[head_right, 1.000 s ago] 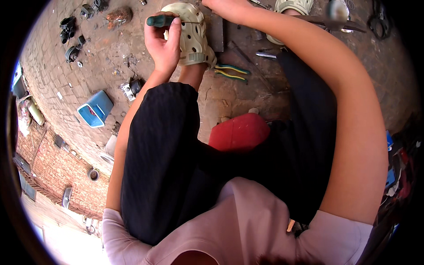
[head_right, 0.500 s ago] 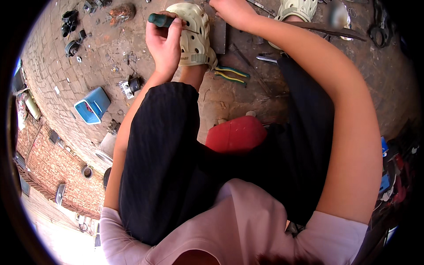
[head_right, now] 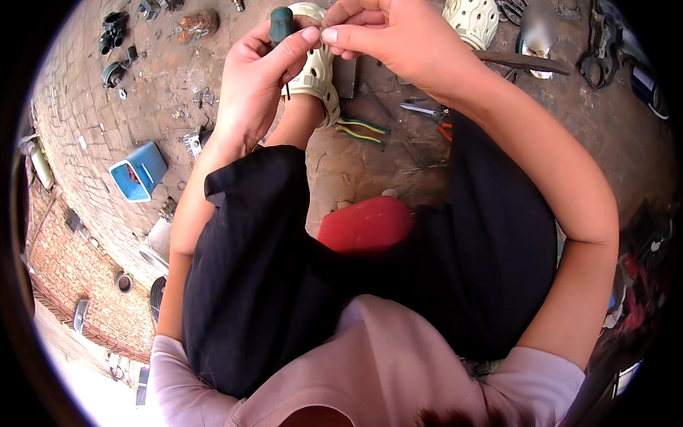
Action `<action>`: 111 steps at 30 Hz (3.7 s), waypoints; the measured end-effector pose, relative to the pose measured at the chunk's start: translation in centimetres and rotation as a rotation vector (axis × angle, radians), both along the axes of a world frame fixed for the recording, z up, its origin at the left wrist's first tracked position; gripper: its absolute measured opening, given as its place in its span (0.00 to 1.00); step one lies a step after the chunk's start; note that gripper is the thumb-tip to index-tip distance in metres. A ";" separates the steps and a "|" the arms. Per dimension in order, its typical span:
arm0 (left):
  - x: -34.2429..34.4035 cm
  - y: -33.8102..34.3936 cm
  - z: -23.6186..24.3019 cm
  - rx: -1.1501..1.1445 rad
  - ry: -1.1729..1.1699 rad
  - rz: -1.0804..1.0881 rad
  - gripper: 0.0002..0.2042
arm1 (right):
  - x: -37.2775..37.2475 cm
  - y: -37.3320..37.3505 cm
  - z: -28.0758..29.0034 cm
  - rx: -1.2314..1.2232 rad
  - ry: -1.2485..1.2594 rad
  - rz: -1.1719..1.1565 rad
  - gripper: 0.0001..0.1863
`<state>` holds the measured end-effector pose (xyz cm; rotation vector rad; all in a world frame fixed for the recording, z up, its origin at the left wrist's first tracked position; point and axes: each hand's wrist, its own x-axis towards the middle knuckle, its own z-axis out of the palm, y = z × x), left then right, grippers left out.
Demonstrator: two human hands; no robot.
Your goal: The person sits on the ground and uses a hammer and chisel to shape a small metal piece. They then use pliers to bend and adjust the same piece.
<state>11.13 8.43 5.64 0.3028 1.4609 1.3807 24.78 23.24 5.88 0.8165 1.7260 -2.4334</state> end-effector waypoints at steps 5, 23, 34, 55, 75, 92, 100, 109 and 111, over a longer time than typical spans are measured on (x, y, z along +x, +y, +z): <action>0.9 0.5 3.2 0.117 -0.036 0.007 0.07 | 0.9 0.1 3.4 -0.116 0.022 -0.084 0.07; 0.9 0.4 4.6 0.149 0.102 -0.088 0.07 | 2.2 -0.3 4.2 0.199 0.173 -0.160 0.09; 1.3 0.6 6.1 0.039 0.076 -0.066 0.07 | 2.0 0.1 5.8 1.086 0.459 -0.045 0.11; 1.2 0.2 6.5 -0.024 0.021 -0.056 0.06 | 2.0 -0.5 5.8 0.844 0.374 -0.003 0.09; 1.2 0.1 4.6 0.027 0.180 -0.040 0.04 | 2.0 -0.5 3.5 -0.084 -0.063 -0.126 0.10; 1.1 0.2 3.3 0.055 -0.130 0.079 0.04 | 1.3 -0.6 2.1 -0.124 -0.007 -0.058 0.09; 0.3 0.0 0.9 0.018 -0.048 0.191 0.02 | -0.2 1.6 -6.8 0.416 -0.052 0.017 0.08; 0.2 -0.7 -0.8 -0.069 -0.110 0.128 0.02 | -3.7 2.3 -16.4 0.916 -0.240 0.062 0.07; 0.2 -0.6 -1.0 -0.084 -0.121 0.119 0.02 | -3.8 2.2 -16.4 0.929 -0.234 0.087 0.09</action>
